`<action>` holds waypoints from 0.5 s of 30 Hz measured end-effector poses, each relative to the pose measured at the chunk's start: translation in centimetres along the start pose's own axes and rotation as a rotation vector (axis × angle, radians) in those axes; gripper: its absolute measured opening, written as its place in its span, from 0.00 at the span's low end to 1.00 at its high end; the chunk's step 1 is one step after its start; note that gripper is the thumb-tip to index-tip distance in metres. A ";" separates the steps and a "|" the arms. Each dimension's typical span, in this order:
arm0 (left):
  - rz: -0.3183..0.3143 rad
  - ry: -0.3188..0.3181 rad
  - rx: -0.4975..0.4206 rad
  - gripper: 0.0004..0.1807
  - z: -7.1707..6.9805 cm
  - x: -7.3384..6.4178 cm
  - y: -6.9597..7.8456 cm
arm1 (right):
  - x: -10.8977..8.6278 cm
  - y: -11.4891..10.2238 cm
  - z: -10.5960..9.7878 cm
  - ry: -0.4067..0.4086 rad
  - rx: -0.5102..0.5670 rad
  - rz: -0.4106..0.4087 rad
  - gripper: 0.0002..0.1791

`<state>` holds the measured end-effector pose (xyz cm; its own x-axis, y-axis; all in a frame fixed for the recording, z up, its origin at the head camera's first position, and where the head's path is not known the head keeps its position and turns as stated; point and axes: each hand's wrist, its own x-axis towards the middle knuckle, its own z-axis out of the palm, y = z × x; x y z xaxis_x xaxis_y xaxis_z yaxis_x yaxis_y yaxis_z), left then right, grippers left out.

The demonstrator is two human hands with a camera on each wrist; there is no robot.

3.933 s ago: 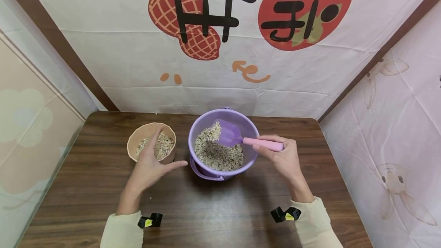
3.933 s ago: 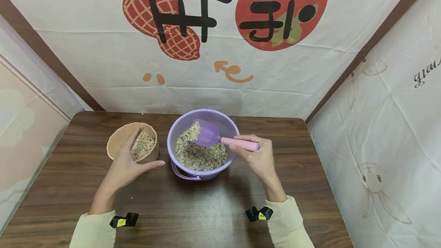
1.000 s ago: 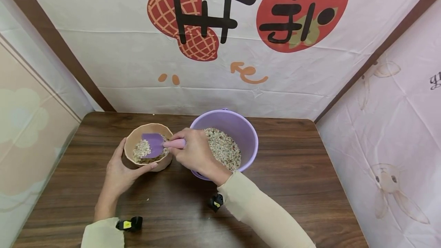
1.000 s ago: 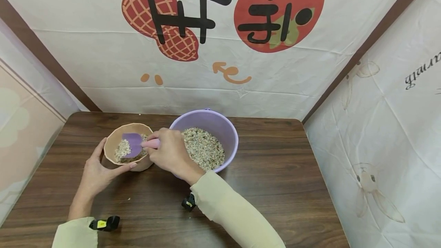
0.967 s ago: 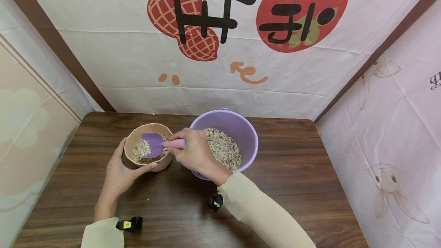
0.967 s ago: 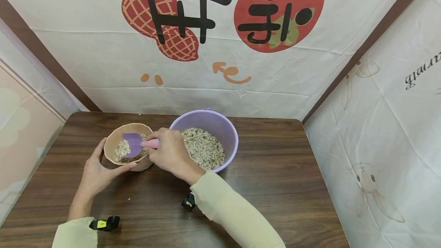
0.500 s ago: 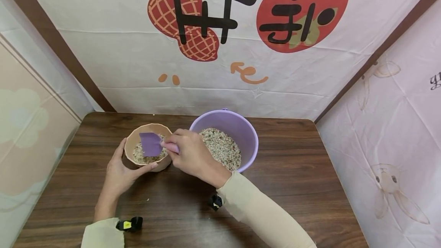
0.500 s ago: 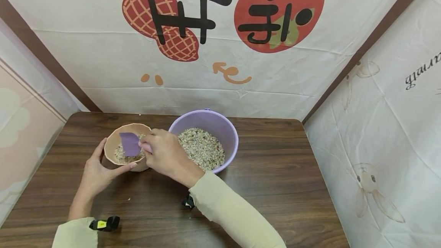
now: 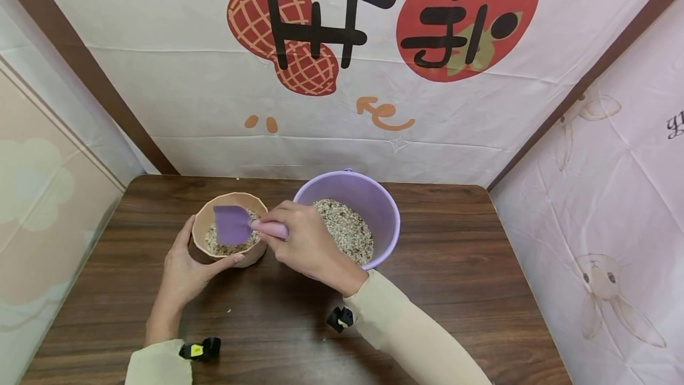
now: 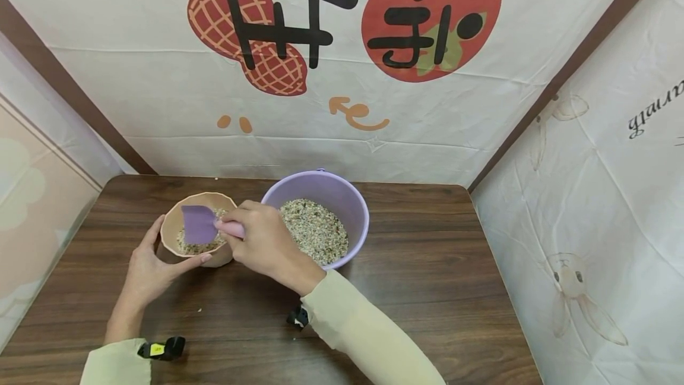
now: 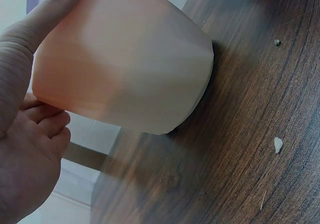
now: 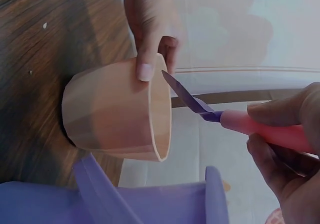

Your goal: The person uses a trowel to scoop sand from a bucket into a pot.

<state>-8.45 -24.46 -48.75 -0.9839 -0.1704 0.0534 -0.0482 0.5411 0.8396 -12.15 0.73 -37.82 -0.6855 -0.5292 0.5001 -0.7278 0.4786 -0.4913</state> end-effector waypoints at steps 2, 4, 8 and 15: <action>0.001 0.005 0.003 0.71 0.0 0.0 0.0 | -0.3 0.1 -0.4 0.014 0.022 0.028 0.08; 0.002 0.010 0.008 0.71 0.1 0.0 0.0 | -0.6 0.3 -0.8 0.028 0.051 0.066 0.09; -0.006 0.011 0.018 0.72 0.1 0.0 0.0 | -1.4 0.7 -1.7 0.067 0.108 0.143 0.10; -0.012 0.000 0.021 0.71 0.0 0.0 0.0 | -2.6 1.4 -3.8 0.178 0.223 0.265 0.11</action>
<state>-8.48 -24.45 -48.77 -0.9833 -0.1767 0.0434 -0.0633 0.5558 0.8289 -11.43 5.43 -37.15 -0.8562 -0.2681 0.4416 -0.5162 0.4075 -0.7533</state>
